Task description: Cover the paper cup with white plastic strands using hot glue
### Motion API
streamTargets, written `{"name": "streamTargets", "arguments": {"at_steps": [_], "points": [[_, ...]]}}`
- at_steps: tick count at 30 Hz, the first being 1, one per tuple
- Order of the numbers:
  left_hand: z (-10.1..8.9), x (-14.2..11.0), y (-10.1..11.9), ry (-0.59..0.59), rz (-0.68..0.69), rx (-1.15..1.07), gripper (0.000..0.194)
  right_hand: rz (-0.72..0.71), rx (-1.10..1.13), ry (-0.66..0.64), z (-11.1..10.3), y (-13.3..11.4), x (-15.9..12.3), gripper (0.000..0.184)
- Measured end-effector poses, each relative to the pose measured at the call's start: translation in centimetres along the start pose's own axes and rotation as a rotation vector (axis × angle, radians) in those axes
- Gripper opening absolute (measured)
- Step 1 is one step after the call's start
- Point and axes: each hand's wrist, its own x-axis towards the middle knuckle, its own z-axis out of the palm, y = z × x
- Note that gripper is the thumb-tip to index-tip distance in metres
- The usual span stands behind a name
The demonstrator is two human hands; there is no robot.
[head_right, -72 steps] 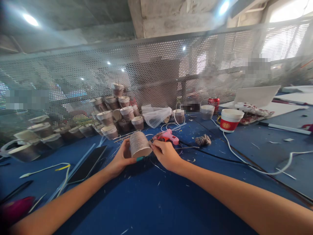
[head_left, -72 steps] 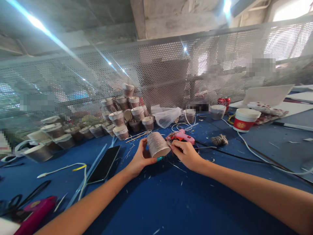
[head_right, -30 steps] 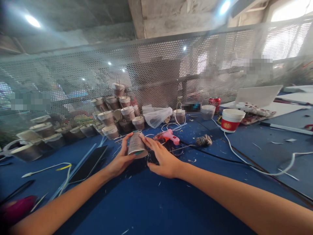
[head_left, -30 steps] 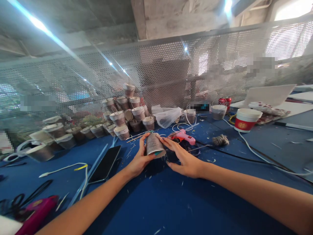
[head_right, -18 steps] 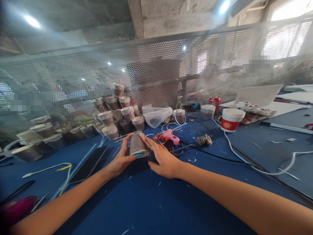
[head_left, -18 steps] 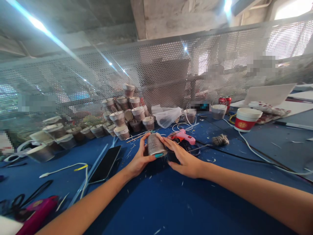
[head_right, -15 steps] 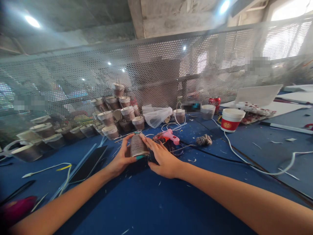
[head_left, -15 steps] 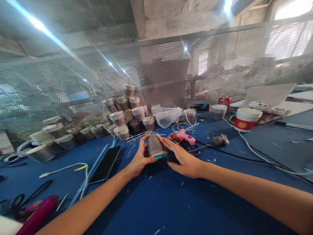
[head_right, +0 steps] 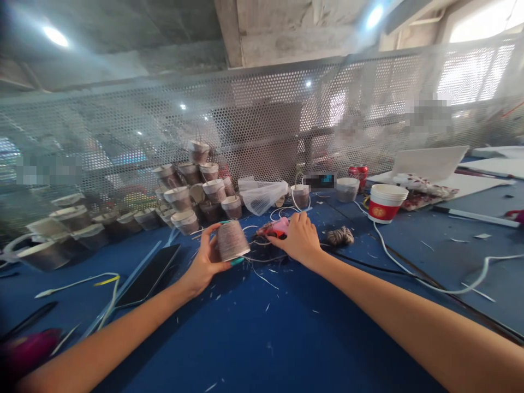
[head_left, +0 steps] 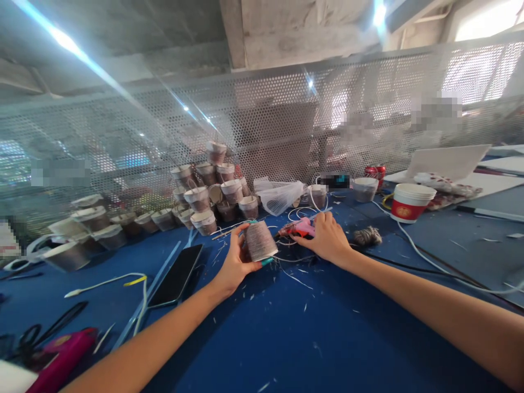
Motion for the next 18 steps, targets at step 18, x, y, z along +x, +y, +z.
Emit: {"name": "streamTargets", "arguments": {"at_steps": [18], "points": [[-0.26, 0.17, 0.05, 0.145, -0.01, -0.039, 0.091, 0.001, 0.137, 0.25, -0.78, -0.22, -0.11, 0.031]]}}
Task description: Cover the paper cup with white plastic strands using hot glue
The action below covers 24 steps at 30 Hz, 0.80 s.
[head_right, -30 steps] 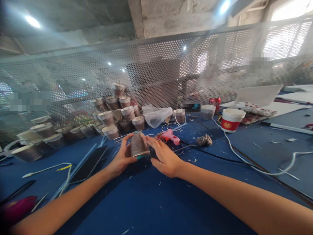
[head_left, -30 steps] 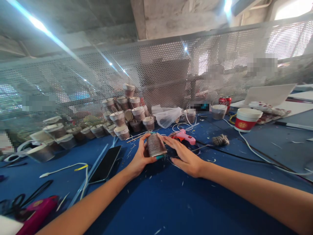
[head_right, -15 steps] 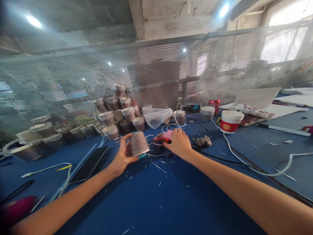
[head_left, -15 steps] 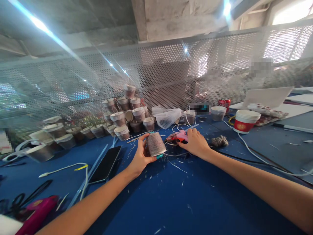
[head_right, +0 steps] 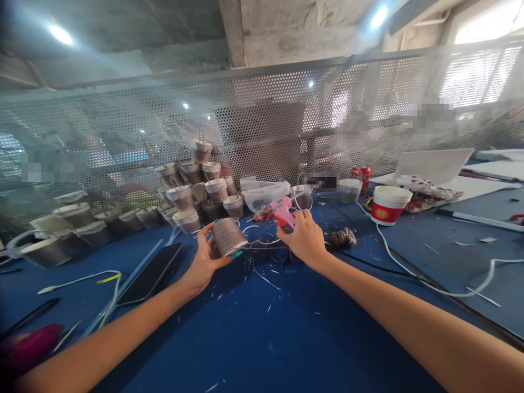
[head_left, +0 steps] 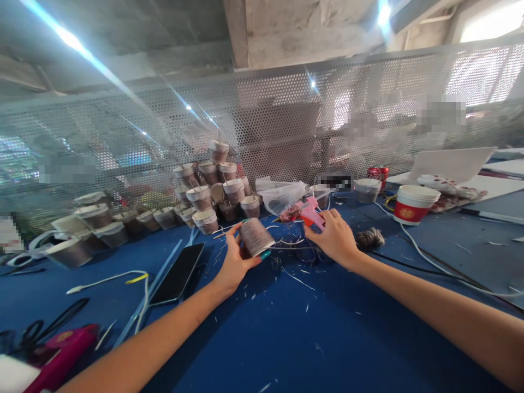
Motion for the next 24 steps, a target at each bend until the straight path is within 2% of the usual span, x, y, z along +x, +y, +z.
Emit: {"name": "streamTargets", "arguments": {"at_steps": [2, 9, 13, 19, 24], "points": [[-0.1, 0.1, -0.1, 0.035, 0.002, 0.003, 0.092, -0.043, 0.06, 0.034, -0.3, -0.4, -0.2, 0.029], [-0.2, 0.3, -0.3, 0.073, -0.002, 0.018, 0.091, -0.071, 0.154, -0.036, -1.0, -1.8, -1.1, 0.036], [-0.1, 0.4, -0.3, 0.097, -0.007, 0.022, 0.091, -0.097, 0.143, -0.012, -1.0, -1.7, -1.1, 0.036], [0.3, 0.3, 0.1, 0.126, -0.031, 0.013, 0.093, -0.18, 0.182, -0.003, -0.7, -1.2, -1.0, 0.024], [0.2, 0.3, 0.0, 0.125, -0.032, 0.012, 0.091, -0.204, 0.16, 0.0, -0.4, -1.0, -1.0, 0.024]]}}
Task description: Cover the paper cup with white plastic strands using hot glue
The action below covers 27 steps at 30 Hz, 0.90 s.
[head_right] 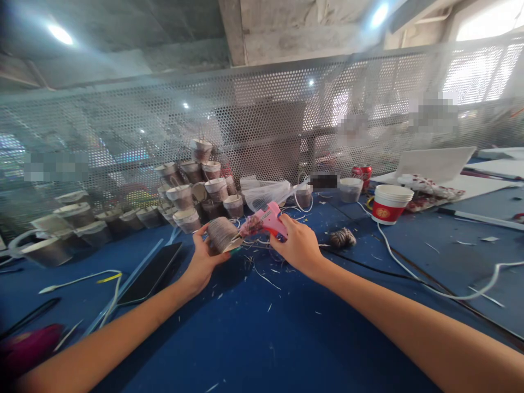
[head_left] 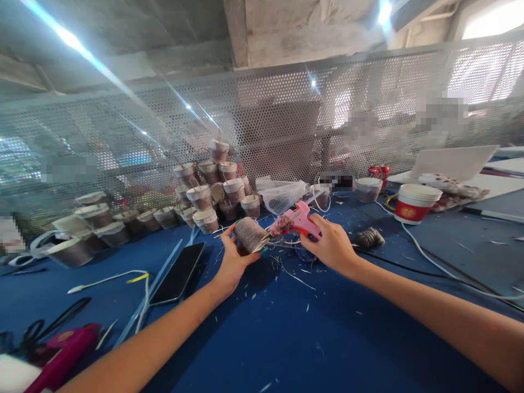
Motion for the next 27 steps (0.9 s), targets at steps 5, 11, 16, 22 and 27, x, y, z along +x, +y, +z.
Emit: {"name": "streamTargets", "arguments": {"at_steps": [5, 11, 16, 22, 27], "points": [[-0.09, 0.0, -0.09, 0.004, 0.004, -0.005, 0.09, -0.024, -0.009, -0.003, 0.28, 0.31, -0.1, 0.024], [-0.07, -0.04, -0.02, 0.0, 0.005, 0.0, 0.089, -0.035, -0.03, -0.037, 0.27, 0.43, -0.14, 0.025], [-0.15, 0.05, -0.15, 0.005, -0.009, 0.016, 0.09, -0.047, -0.043, -0.05, 0.1, 0.37, -0.1, 0.024], [-0.28, 0.1, -0.37, 0.014, -0.006, 0.01, 0.09, -0.065, -0.068, -0.036, 0.04, 0.36, -0.15, 0.023], [-0.23, 0.04, -0.27, 0.007, -0.017, 0.016, 0.09, -0.069, -0.091, -0.037, -0.24, 0.2, -0.12, 0.022]]}}
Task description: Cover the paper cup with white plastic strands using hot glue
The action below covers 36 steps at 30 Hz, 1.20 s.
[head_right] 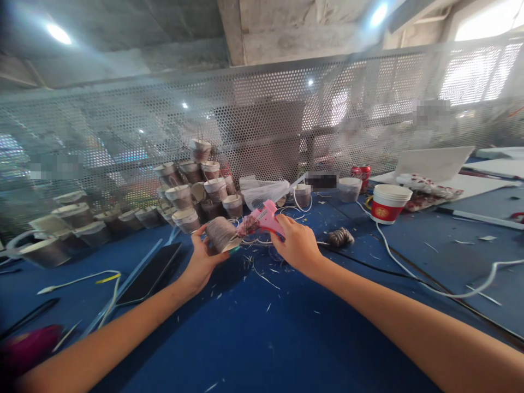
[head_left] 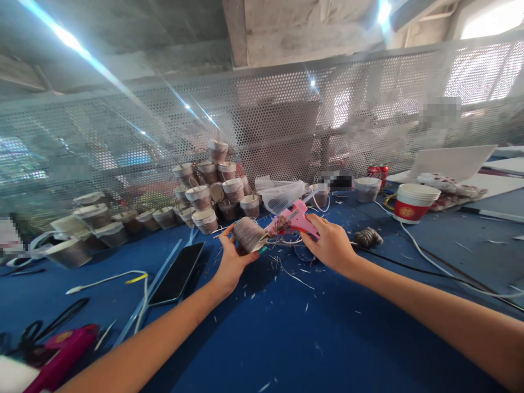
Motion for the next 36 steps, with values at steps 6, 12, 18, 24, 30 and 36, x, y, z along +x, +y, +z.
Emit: {"name": "streamTargets", "arguments": {"at_steps": [6, 12, 18, 24, 30, 36], "points": [[0.17, -0.12, 0.17, 0.006, -0.004, -0.004, 0.089, -0.017, 0.004, 0.014, -0.14, -0.03, 0.0, 0.024], [0.16, -0.13, 0.14, 0.009, 0.001, -0.018, 0.087, -0.013, -0.007, 0.008, -0.18, 0.05, 0.0, 0.026], [0.15, -0.08, 0.07, 0.028, 0.002, -0.044, 0.09, -0.007, -0.034, 0.019, -0.15, 0.16, 0.04, 0.025], [0.19, 0.0, 0.01, 0.046, 0.005, -0.053, 0.091, 0.003, -0.07, 0.009, -0.23, 0.25, 0.09, 0.026], [0.2, -0.01, 0.07, 0.058, 0.009, -0.074, 0.092, 0.024, -0.065, -0.001, -0.24, 0.33, 0.15, 0.027], [0.33, -0.19, 0.39, 0.065, -0.007, -0.054, 0.091, 0.049, -0.037, 0.009, -0.3, 0.38, 0.11, 0.028]]}}
